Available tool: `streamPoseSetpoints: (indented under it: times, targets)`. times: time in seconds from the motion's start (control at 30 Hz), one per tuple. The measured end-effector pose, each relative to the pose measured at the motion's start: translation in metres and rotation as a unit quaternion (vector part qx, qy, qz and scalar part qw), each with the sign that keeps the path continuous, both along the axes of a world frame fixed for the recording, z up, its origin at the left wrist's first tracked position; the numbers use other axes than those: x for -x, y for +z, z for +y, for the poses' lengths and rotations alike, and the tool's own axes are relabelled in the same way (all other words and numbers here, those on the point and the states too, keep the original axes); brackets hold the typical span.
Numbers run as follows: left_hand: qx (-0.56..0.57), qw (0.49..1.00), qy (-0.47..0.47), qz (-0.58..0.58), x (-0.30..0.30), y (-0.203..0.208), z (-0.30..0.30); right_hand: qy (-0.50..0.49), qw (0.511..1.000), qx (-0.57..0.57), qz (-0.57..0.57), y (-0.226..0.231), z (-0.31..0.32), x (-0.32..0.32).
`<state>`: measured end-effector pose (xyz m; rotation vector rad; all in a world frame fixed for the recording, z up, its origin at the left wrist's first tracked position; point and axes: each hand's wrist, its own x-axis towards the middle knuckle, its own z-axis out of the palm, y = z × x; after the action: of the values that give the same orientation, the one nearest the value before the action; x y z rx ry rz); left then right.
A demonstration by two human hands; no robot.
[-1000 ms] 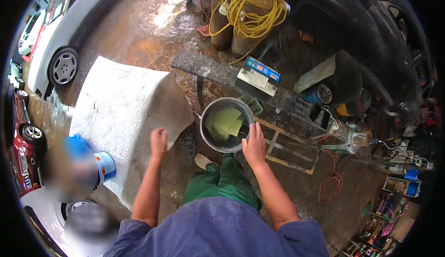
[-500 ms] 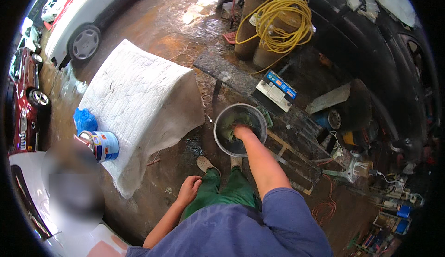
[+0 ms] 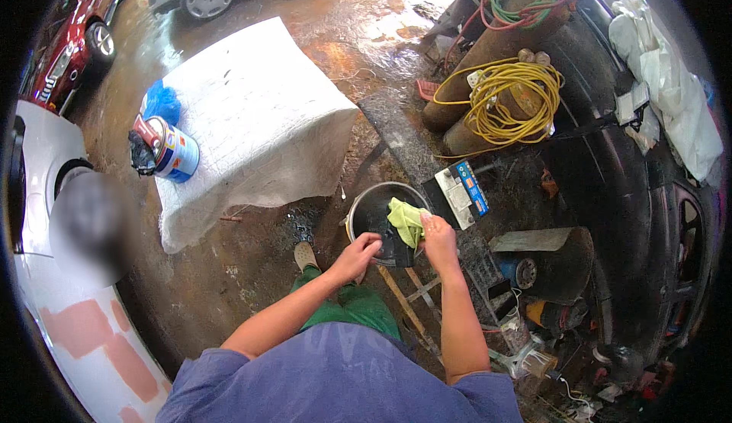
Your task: The person walks through a cluttered auto repair shop, picks up a metal bucket, and carries it to a water source. They connect a yellow hose to a tap and fill the bucket with water.
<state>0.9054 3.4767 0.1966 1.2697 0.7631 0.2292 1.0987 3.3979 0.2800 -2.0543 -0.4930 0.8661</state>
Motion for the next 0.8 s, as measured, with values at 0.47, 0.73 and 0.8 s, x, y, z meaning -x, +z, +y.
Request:
streamPoseSetpoints:
  times: [0.47,0.73,0.8]
  targets:
    - [0.059,0.978,0.184,0.078,-0.058,-0.088,0.006,0.096,0.950,0.023,-0.297,-0.109,-0.028,-0.021]
    - [0.086,0.944,0.234,0.215,-0.103,-0.115,0.005,0.130,0.950,-0.016,-0.283,-0.093,-0.030,-0.015]
    - [0.032,0.931,0.146,0.332,-0.121,-0.128,-0.005,0.236,0.918,-0.001,-0.319,-0.080,-0.031,0.002]
